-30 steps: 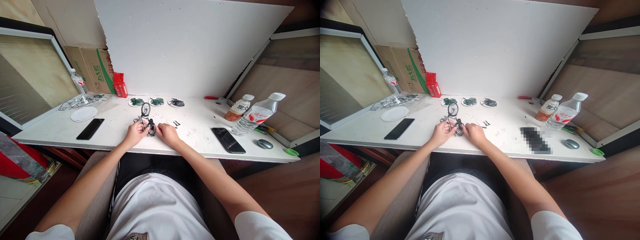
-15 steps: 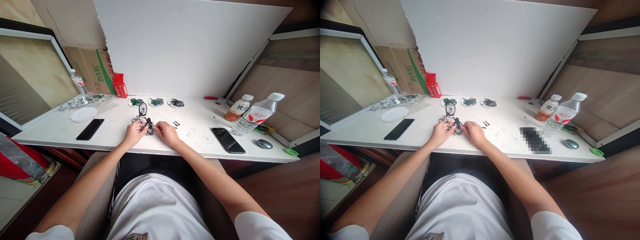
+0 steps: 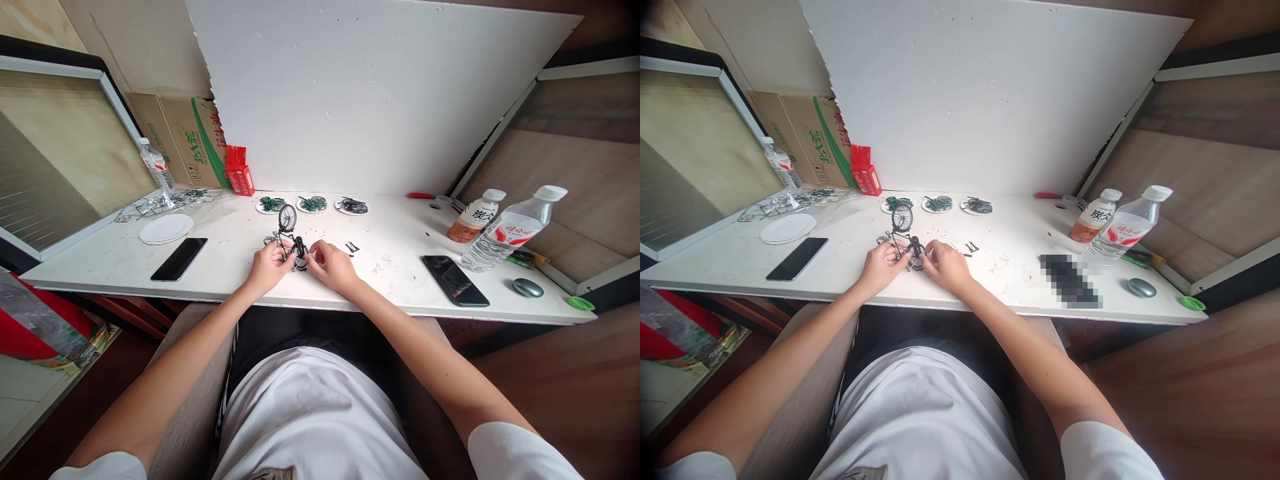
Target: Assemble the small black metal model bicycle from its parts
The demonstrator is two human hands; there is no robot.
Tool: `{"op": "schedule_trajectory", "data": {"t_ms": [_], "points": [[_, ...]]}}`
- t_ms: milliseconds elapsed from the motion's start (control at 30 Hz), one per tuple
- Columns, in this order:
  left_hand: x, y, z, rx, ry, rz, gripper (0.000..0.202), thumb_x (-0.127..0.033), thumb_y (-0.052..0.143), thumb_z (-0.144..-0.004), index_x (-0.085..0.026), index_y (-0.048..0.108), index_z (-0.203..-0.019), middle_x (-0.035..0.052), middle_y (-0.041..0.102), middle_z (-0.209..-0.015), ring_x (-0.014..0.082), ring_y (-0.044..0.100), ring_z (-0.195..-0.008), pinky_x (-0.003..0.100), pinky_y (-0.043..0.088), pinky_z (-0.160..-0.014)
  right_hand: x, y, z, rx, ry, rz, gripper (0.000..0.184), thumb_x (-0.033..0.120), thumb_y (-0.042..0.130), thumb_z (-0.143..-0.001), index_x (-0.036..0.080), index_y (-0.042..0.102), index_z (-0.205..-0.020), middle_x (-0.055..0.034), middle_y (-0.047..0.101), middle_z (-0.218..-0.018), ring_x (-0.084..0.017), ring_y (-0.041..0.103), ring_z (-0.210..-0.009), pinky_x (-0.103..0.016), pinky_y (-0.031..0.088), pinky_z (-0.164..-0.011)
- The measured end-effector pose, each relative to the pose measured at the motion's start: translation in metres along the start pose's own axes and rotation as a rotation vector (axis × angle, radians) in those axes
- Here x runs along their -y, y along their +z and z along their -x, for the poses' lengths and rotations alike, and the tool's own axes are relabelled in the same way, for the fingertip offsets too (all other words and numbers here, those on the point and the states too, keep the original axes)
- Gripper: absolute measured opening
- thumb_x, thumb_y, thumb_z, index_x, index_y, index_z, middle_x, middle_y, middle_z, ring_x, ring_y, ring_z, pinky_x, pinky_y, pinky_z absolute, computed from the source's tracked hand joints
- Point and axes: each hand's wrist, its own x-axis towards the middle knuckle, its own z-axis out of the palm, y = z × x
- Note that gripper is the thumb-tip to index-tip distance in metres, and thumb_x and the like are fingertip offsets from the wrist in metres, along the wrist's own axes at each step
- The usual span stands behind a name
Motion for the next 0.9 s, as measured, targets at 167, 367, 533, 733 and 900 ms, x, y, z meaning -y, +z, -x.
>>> {"op": "schedule_trajectory", "data": {"t_ms": [167, 367, 533, 733, 900], "points": [[0.0016, -0.0009, -0.0008, -0.001, -0.021, 0.010, 0.033, -0.038, 0.079, -0.086, -0.017, 0.066, -0.107, 0.0078, 0.076, -0.088, 0.0190, 0.076, -0.080, 0.027, 0.062, -0.069, -0.0022, 0.0010, 0.0012, -0.015, -0.065, -0.015, 0.014, 0.035, 0.062, -0.104, 0.022, 0.065, -0.106, -0.0053, 0.072, -0.097, -0.021, 0.064, -0.090, -0.029, 0.040, -0.071], [0.0008, -0.0010, -0.0007, -0.004, -0.026, 0.013, 0.034, -0.039, 0.080, -0.085, -0.017, 0.067, -0.106, 0.0083, 0.076, -0.089, 0.0191, 0.075, -0.080, 0.028, 0.062, -0.070, -0.0054, 0.0029, -0.0001, 0.012, -0.075, -0.006, 0.018, 0.035, 0.057, -0.109, 0.022, 0.064, -0.099, -0.0064, 0.071, -0.098, -0.020, 0.063, -0.089, -0.029, 0.040, -0.072], [-0.0023, 0.0001, 0.0002, 0.028, -0.026, 0.020, 0.033, -0.039, 0.080, -0.086, -0.017, 0.067, -0.106, 0.0081, 0.077, -0.089, 0.0188, 0.075, -0.079, 0.027, 0.062, -0.069, -0.0030, 0.0021, -0.0012, 0.024, -0.076, 0.083, 0.038, 0.039, 0.050, -0.112, 0.022, 0.060, -0.079, -0.0053, 0.067, -0.082, -0.020, 0.059, -0.085, -0.030, 0.035, -0.068], [-0.0003, -0.0014, -0.0008, 0.024, -0.031, 0.012, 0.031, -0.039, 0.079, -0.086, -0.016, 0.066, -0.104, 0.0086, 0.077, -0.091, 0.0187, 0.076, -0.081, 0.027, 0.063, -0.071, 0.0006, 0.0007, -0.0007, 0.017, -0.038, 0.050, 0.035, 0.042, 0.054, -0.111, 0.022, 0.064, -0.085, -0.0047, 0.069, -0.084, -0.019, 0.060, -0.083, -0.030, 0.035, -0.068], [0.0020, -0.0014, -0.0002, 0.007, -0.027, 0.003, 0.032, -0.038, 0.078, -0.087, -0.016, 0.066, -0.107, 0.0081, 0.076, -0.089, 0.0187, 0.075, -0.081, 0.027, 0.062, -0.071, -0.0012, 0.0021, -0.0001, 0.012, -0.047, 0.007, 0.015, 0.034, 0.061, -0.107, 0.021, 0.066, -0.101, -0.0051, 0.071, -0.095, -0.018, 0.061, -0.084, -0.028, 0.038, -0.070]]}}
